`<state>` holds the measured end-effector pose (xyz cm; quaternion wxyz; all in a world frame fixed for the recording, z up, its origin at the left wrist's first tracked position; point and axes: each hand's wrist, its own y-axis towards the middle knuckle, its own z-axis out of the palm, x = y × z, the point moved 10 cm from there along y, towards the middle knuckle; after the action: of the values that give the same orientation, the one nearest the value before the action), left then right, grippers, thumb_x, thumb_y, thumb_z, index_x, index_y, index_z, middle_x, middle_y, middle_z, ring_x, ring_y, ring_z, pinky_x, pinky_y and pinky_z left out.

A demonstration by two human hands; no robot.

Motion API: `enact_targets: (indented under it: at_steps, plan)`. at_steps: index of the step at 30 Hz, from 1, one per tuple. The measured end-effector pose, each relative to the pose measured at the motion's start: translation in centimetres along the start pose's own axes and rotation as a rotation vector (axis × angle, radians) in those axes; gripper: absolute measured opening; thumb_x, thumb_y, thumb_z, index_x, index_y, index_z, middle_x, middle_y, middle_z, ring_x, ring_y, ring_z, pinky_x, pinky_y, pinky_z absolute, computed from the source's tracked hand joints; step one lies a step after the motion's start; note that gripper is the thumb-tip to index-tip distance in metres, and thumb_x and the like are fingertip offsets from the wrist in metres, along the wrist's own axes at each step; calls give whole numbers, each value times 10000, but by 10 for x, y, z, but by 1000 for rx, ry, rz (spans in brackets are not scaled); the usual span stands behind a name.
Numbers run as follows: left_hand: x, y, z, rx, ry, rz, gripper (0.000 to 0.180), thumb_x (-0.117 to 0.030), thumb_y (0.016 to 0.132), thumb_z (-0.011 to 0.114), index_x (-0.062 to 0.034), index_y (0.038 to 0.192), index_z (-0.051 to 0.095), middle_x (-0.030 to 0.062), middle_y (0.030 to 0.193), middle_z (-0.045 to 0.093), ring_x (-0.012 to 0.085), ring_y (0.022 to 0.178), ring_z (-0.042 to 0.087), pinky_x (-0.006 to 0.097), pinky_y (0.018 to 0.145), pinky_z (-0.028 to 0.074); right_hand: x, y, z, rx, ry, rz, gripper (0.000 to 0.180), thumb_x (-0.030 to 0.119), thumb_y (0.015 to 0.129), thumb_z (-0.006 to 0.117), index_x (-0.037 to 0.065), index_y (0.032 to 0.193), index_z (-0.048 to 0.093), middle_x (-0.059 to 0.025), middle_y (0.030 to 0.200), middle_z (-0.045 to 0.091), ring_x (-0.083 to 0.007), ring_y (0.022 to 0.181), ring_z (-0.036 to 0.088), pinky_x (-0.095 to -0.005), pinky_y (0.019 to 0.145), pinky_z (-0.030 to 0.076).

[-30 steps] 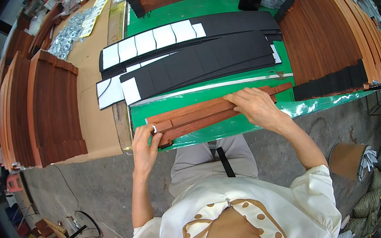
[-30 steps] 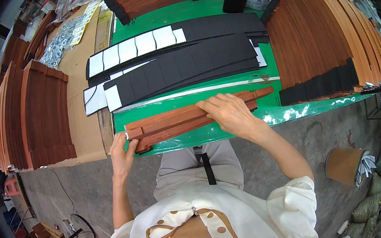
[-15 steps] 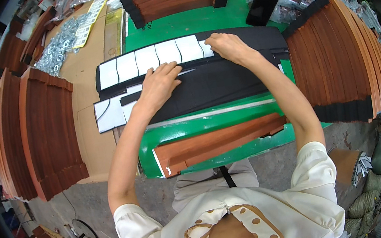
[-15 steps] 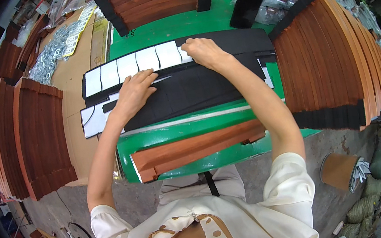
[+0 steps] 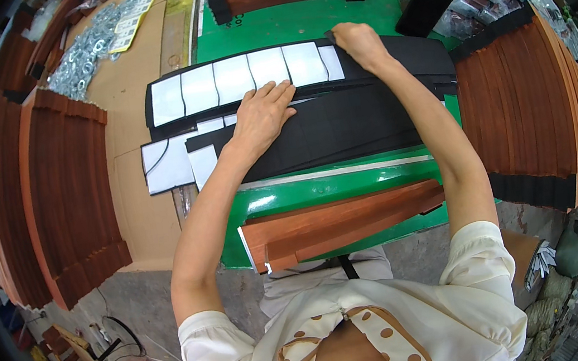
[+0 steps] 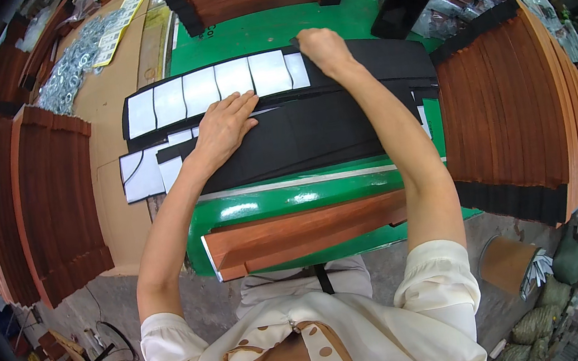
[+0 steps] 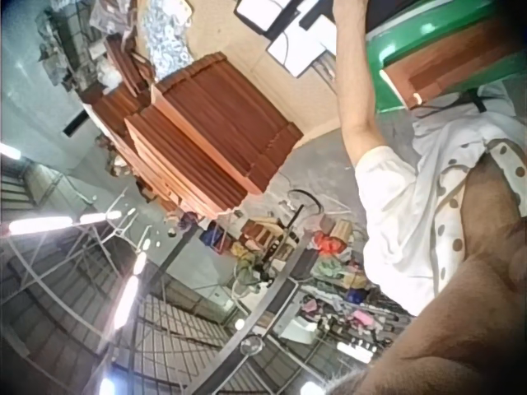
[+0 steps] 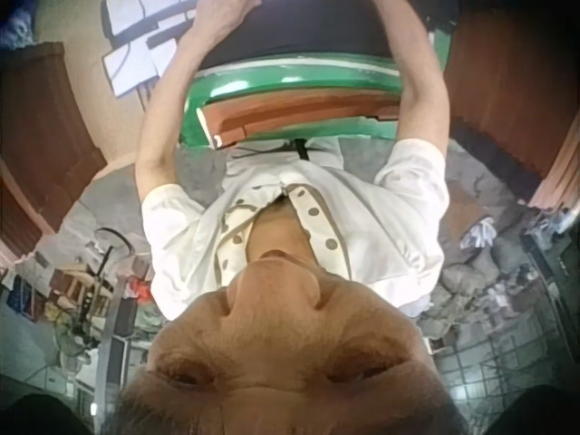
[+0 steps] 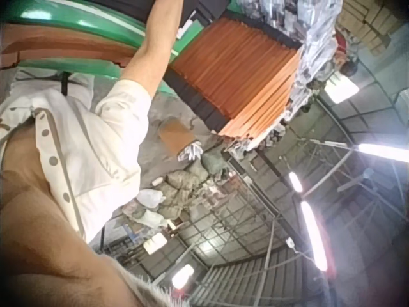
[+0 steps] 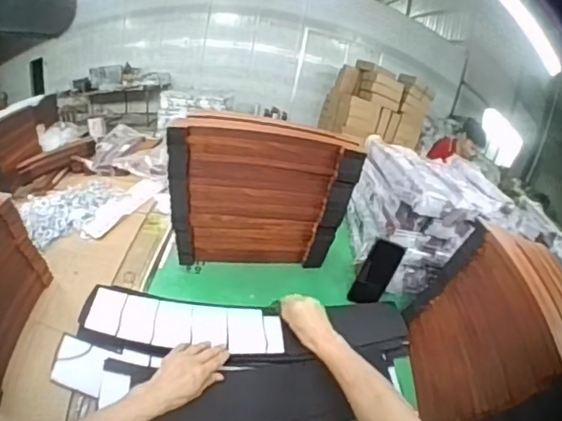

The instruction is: Applying black adhesive foam strips to wooden furniture components.

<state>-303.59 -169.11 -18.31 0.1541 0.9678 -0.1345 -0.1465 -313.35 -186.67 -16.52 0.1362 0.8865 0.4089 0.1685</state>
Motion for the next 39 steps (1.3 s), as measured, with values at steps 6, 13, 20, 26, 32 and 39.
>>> enact_targets:
  at_steps: [6,13,20,26,32,39]
  plan:
    - [19,-4,-75,-294,-436,-254,237,-179,850,618,-34,1037,621,140,1042,644,259,937,623,351,789,485,65,-23,-72,-45,522,173,154,109,832,592,-8,910,653,-142,735,636,-225,642,625,-309,595,480]
    - [-33,-43,-154,-207,-775,-405,192,-168,863,666,18,912,660,-12,763,625,30,709,545,166,620,429,230,-88,-163,-300,271,-455,76,25,748,627,45,821,613,-76,714,614,-237,623,606,-325,506,497]
    - [-71,-109,-192,-228,-678,-282,134,-76,837,666,8,942,663,14,802,646,56,713,568,191,627,455,262,-128,-177,-82,653,-302,207,29,738,696,31,939,649,-100,817,641,-223,661,620,-300,569,504]
    - [-100,-155,-193,-248,-586,-147,255,-151,804,693,-18,1018,648,64,912,678,156,734,631,242,667,483,276,-171,-162,55,725,-128,237,18,733,700,5,966,660,-84,870,648,-173,661,611,-253,576,498]
    - [-76,-197,-149,-243,-711,-413,401,-150,784,702,-28,1150,593,117,1144,601,209,998,594,325,829,463,256,-195,-128,118,867,148,225,37,721,718,2,938,671,-73,875,654,-175,737,611,-265,605,496]
    - [-83,-202,-125,-294,-882,-545,316,-119,771,708,-35,1066,632,90,1040,617,198,943,592,312,826,466,271,-192,-129,117,671,31,239,54,684,745,17,907,668,-66,894,652,-204,817,597,-313,700,495]
